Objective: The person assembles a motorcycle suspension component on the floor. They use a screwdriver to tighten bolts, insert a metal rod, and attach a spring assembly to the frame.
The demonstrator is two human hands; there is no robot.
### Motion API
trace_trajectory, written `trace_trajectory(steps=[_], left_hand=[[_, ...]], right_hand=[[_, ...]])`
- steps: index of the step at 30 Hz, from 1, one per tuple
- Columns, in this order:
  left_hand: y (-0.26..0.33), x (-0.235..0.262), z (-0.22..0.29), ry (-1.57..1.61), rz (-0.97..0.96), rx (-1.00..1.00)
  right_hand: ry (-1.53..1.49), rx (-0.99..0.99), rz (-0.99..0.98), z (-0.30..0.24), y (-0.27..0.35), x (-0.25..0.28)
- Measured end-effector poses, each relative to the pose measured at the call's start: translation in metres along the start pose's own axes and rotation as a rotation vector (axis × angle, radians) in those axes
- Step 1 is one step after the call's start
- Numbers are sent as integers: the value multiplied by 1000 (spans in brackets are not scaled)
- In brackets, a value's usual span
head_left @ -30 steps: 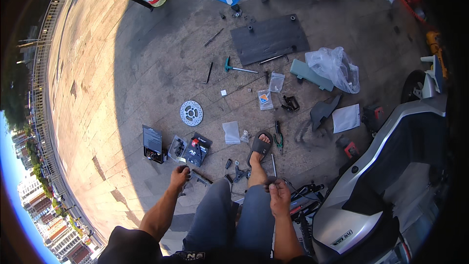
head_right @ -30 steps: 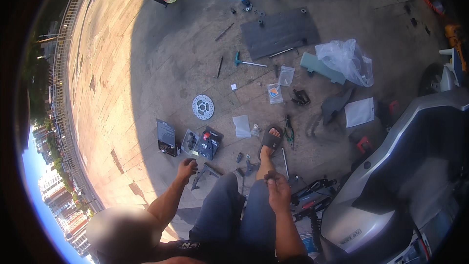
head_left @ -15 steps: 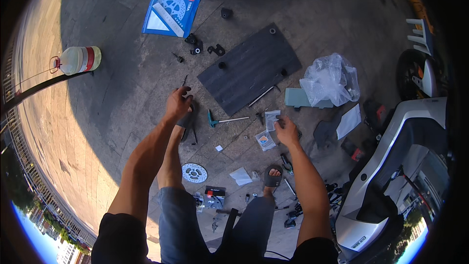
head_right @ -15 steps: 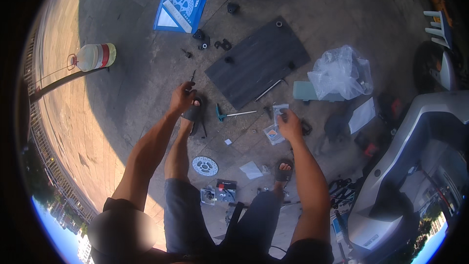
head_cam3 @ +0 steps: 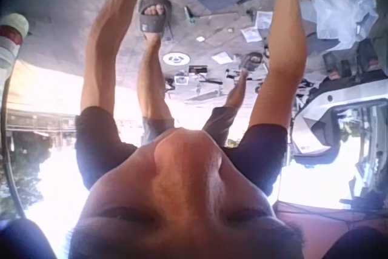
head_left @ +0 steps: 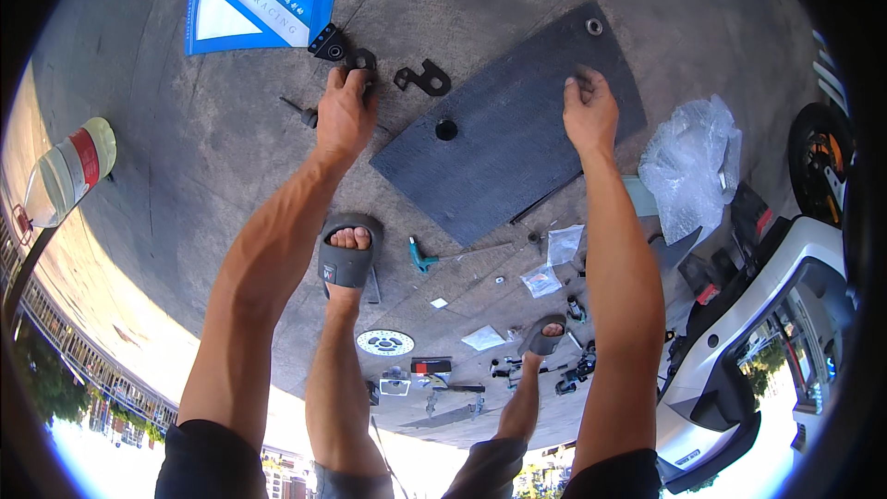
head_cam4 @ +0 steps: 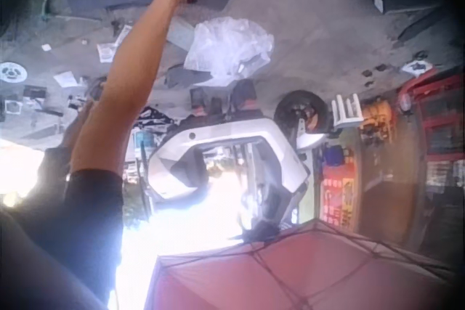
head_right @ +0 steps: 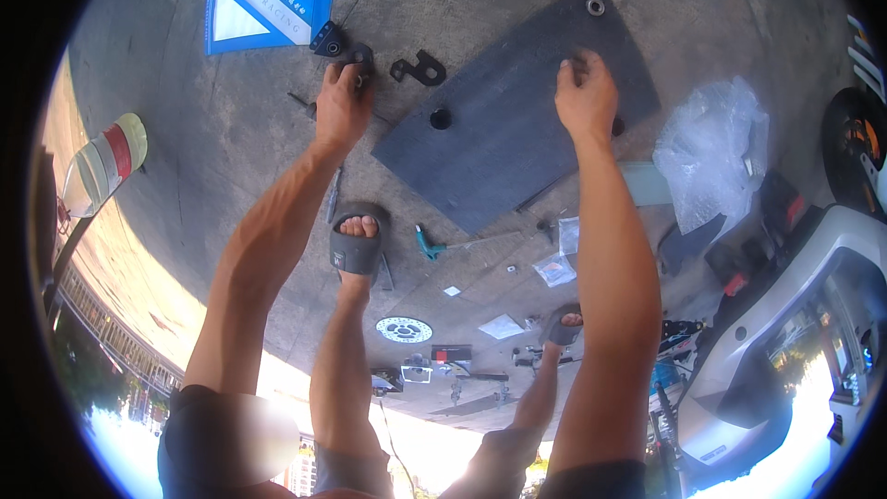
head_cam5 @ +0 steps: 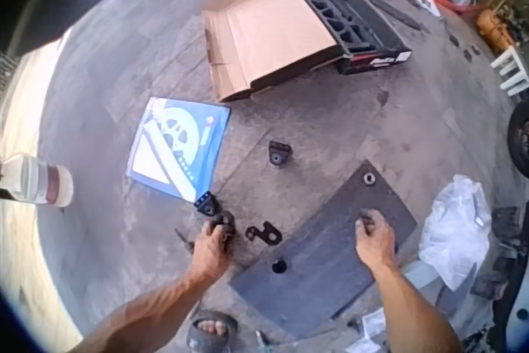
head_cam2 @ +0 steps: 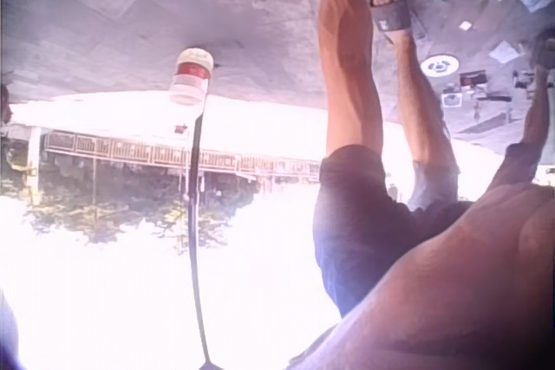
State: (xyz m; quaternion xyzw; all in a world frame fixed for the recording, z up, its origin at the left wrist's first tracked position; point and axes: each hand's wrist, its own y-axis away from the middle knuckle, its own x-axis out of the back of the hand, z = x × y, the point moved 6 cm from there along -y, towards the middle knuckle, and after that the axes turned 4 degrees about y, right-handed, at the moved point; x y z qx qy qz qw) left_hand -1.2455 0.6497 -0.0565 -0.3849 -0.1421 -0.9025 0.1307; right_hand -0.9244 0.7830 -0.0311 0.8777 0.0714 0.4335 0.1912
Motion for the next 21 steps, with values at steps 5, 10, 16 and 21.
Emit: trace_trajectory(steps=[5, 10, 16, 21], left_hand=[[14, 7, 6, 220, -86, 156], [52, -32, 25, 1362, -373, 845], [57, -42, 51, 293, -361, 397], [61, -61, 69, 45, -266, 109]], right_hand=[[45, 192, -210, -16, 79, -54], [76, 283, 163, 6, 98, -36], [384, -1, 532, 88, 53, 42], [339, -76, 265, 108, 35, 48]])
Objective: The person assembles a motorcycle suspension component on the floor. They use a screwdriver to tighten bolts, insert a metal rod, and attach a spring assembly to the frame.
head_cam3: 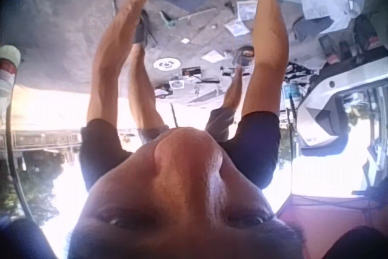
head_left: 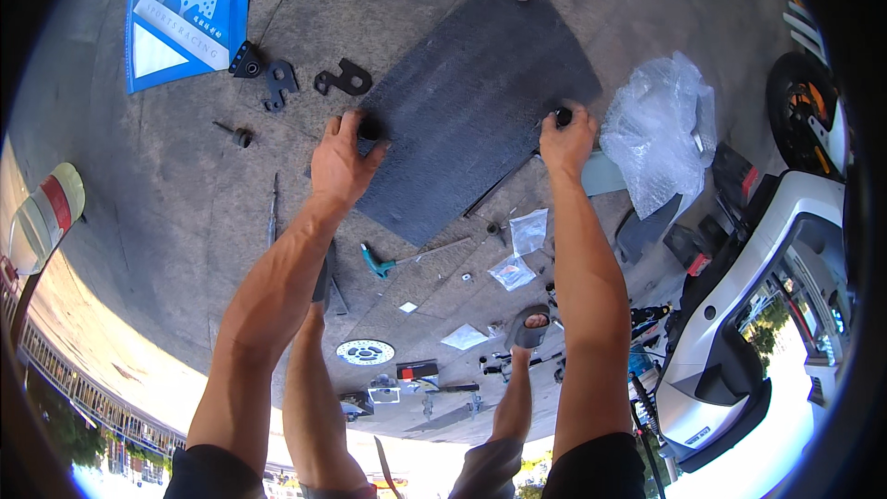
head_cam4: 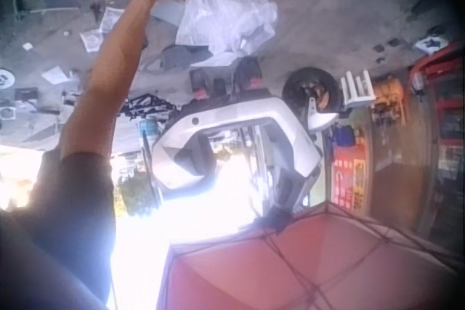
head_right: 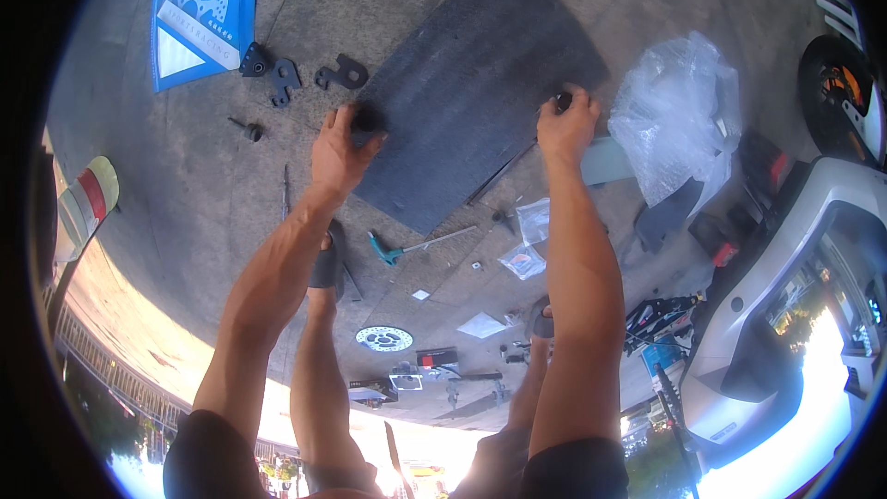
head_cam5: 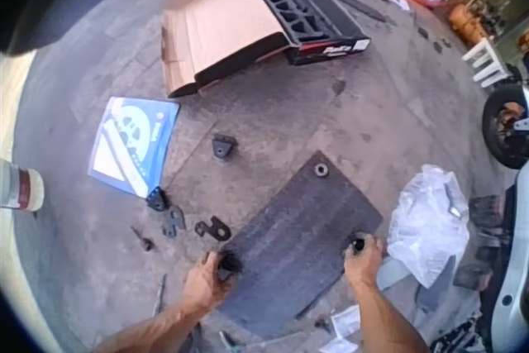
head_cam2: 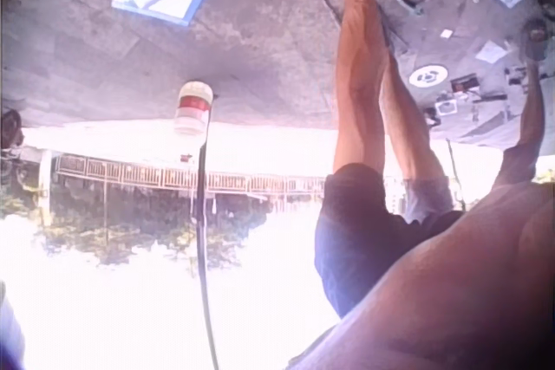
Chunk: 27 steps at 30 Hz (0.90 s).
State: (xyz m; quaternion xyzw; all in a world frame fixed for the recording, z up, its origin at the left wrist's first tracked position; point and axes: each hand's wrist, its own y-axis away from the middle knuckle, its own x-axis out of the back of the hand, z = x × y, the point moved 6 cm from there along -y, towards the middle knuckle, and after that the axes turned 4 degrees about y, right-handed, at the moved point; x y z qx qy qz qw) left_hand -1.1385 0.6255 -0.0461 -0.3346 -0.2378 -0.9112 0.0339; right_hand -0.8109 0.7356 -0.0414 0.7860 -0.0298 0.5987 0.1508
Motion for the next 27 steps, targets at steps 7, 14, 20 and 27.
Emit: trace_trajectory(steps=[7, 14, 20, 27], left_hand=[[-1, -1, -7, 229, -67, -8], [40, -8, -18, 1162, -314, 317], [65, -16, -36, 1427, -348, 447], [90, -16, -49, 1510, -276, 513]], right_hand=[[-76, 368, 154, -106, -81, 8], [109, 423, 22, -154, -113, -33], [-129, 340, -33, -157, -83, -22], [-477, 201, -615, -158, 91, -48]])
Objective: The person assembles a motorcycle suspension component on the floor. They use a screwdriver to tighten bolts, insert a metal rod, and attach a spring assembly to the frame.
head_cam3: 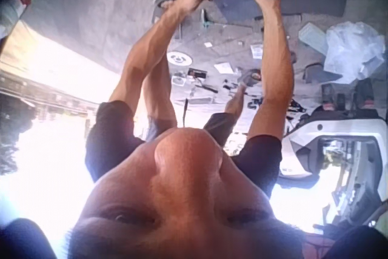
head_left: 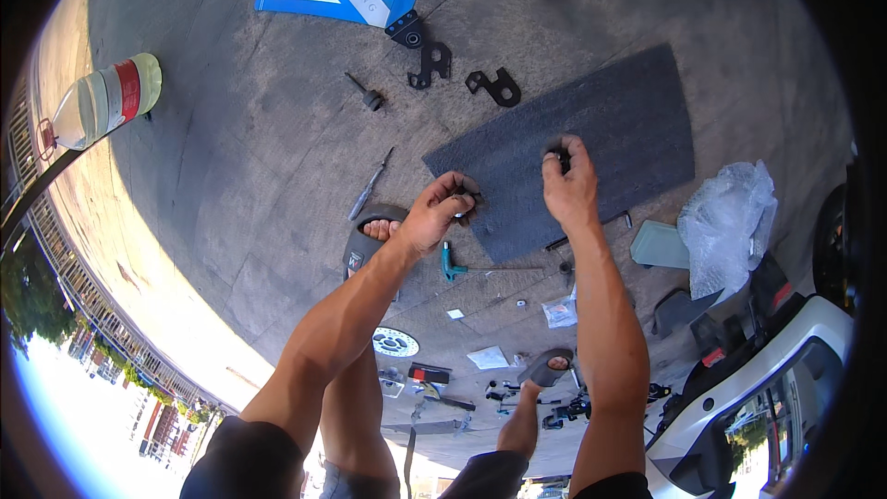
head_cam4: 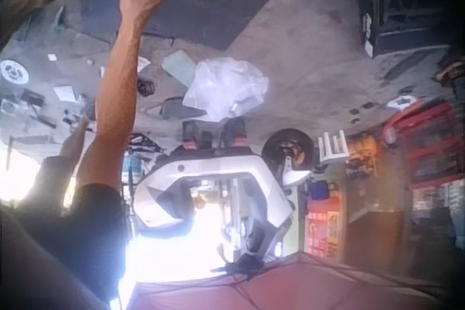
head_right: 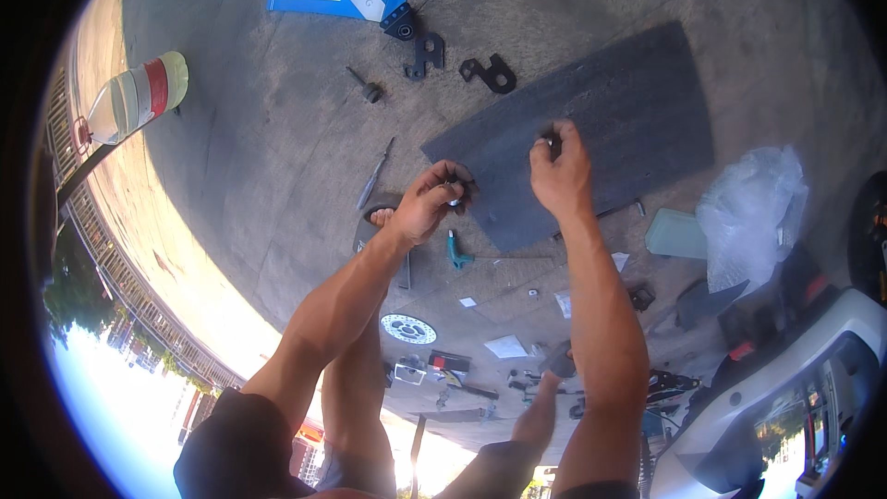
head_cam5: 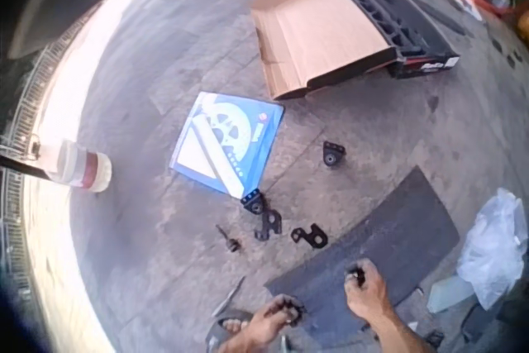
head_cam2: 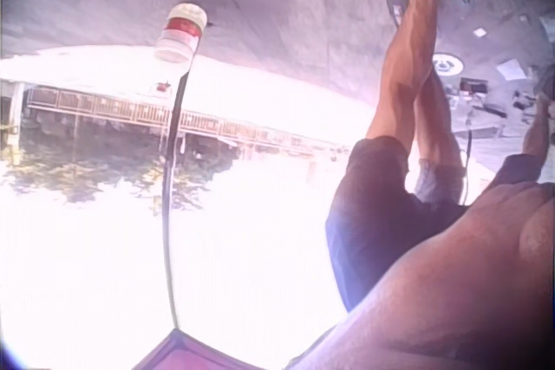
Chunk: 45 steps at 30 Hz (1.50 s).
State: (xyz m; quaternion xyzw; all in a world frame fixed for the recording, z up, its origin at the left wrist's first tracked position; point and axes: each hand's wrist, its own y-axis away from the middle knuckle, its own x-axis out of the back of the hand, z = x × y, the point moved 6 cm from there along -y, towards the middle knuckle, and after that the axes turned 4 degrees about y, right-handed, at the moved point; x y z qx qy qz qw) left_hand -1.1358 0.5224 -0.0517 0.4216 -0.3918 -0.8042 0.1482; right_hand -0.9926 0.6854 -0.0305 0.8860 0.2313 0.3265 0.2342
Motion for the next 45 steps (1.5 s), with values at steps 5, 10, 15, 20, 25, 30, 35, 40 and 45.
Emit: trace_trajectory(steps=[5, 10, 15, 20, 25, 30, 35, 40, 45], left_hand=[[28, 0, -8, -100, 146, 56], [71, -10, -14, -166, 203, 128], [116, -8, -26, -288, 230, 258], [137, 27, -8, -1096, 189, 52], [137, 71, 6, -926, 329, 204], [128, 53, 12, -888, 264, 360], [117, 15, -23, -1049, 195, 257], [108, -31, -76, -1053, 145, 255], [168, -86, -127, -659, 198, 330]], right_hand=[[-92, -56, -107, -10, 98, -46], [-111, -201, -170, -9, 170, -54], [-174, -134, -110, -26, 228, -49], [-220, -402, -178, -12, 277, -64], [-212, -466, -95, 41, 311, -82], [-113, -610, -16, 114, 350, -84], [-111, -774, 117, 181, 376, -48], [-187, -761, 469, 235, 303, 55], [-250, -417, 917, 215, 170, 201]])
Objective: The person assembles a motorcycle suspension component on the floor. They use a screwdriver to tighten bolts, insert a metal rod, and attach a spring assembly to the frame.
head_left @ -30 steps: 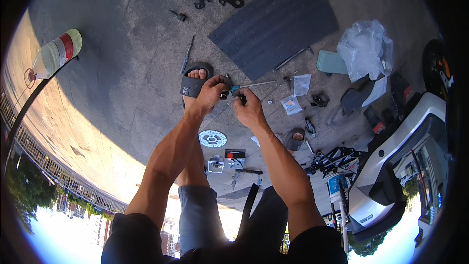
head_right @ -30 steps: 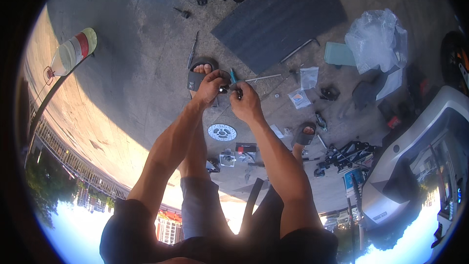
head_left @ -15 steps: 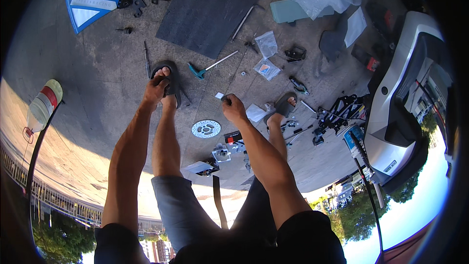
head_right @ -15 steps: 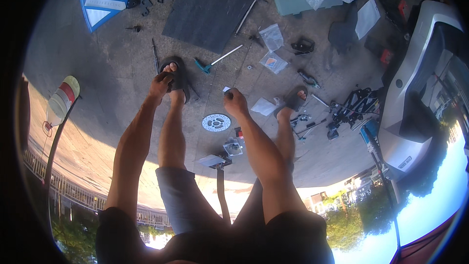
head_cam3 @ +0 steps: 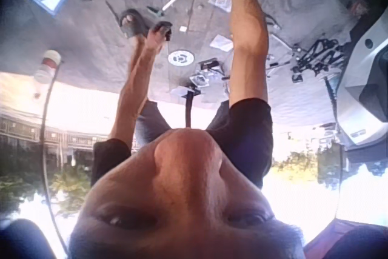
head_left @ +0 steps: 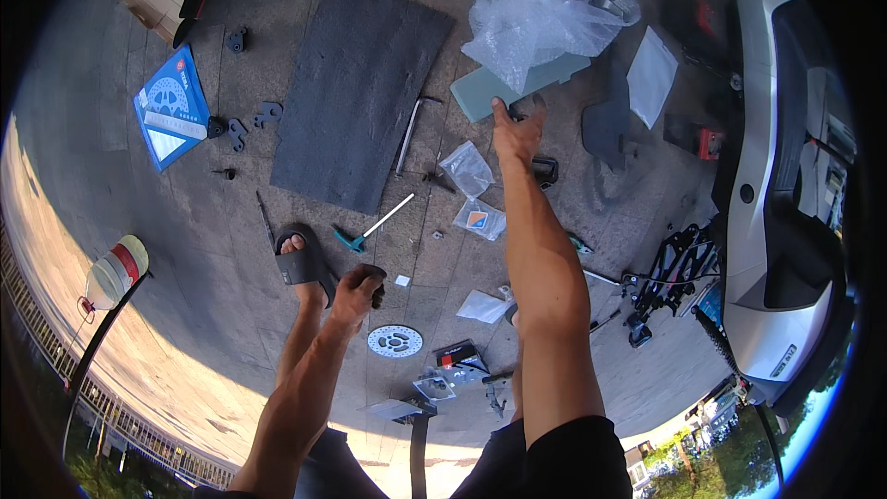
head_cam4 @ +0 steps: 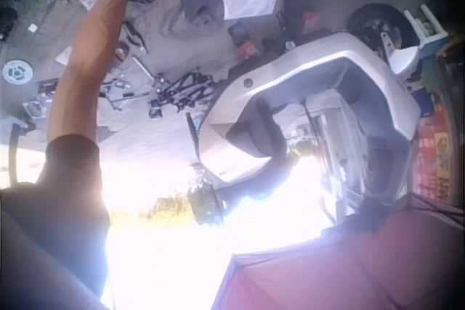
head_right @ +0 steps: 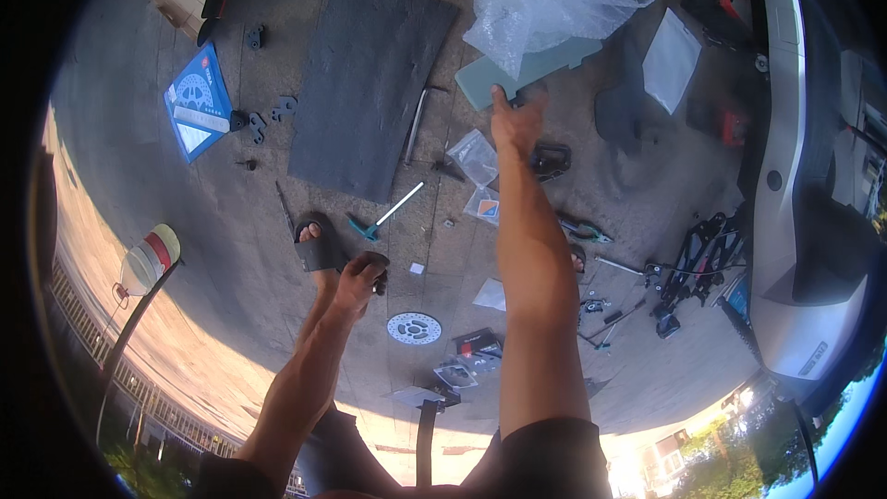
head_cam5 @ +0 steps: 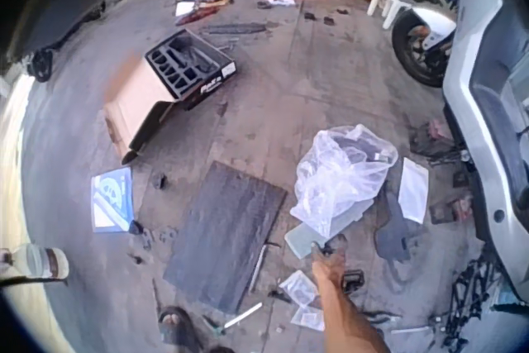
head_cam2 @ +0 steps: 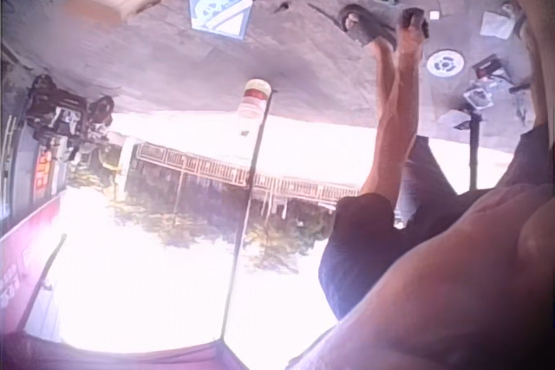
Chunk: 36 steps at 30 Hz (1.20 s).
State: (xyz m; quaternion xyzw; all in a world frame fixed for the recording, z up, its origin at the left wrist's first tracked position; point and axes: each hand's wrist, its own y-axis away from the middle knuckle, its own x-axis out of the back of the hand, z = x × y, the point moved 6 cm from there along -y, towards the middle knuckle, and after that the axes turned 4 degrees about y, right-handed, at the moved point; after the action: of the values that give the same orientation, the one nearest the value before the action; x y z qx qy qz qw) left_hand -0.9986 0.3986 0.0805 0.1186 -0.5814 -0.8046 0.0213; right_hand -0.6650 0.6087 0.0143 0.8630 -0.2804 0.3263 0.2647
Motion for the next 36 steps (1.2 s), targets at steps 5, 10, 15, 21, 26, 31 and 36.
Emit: trace_trajectory(steps=[5, 10, 15, 21, 26, 31, 36], left_hand=[[88, -38, -5, 112, -73, 100], [137, -43, 24, 316, -103, 42], [129, -43, 28, 328, -60, 56], [117, -36, 28, 322, -100, 51], [116, -33, 34, 336, -102, -22], [133, -33, 32, 396, -97, 14], [167, -39, 40, 600, -336, 34]], right_hand=[[-4, -35, 5, -84, -107, -23], [-249, 27, -45, -166, -197, 39], [-353, -9, -173, -222, -232, 67], [-422, -34, -246, -234, -188, 9], [-549, -75, -445, -231, -145, -20], [-585, -429, -516, -118, -4, -12], [-834, -913, -686, -15, 232, 96]])
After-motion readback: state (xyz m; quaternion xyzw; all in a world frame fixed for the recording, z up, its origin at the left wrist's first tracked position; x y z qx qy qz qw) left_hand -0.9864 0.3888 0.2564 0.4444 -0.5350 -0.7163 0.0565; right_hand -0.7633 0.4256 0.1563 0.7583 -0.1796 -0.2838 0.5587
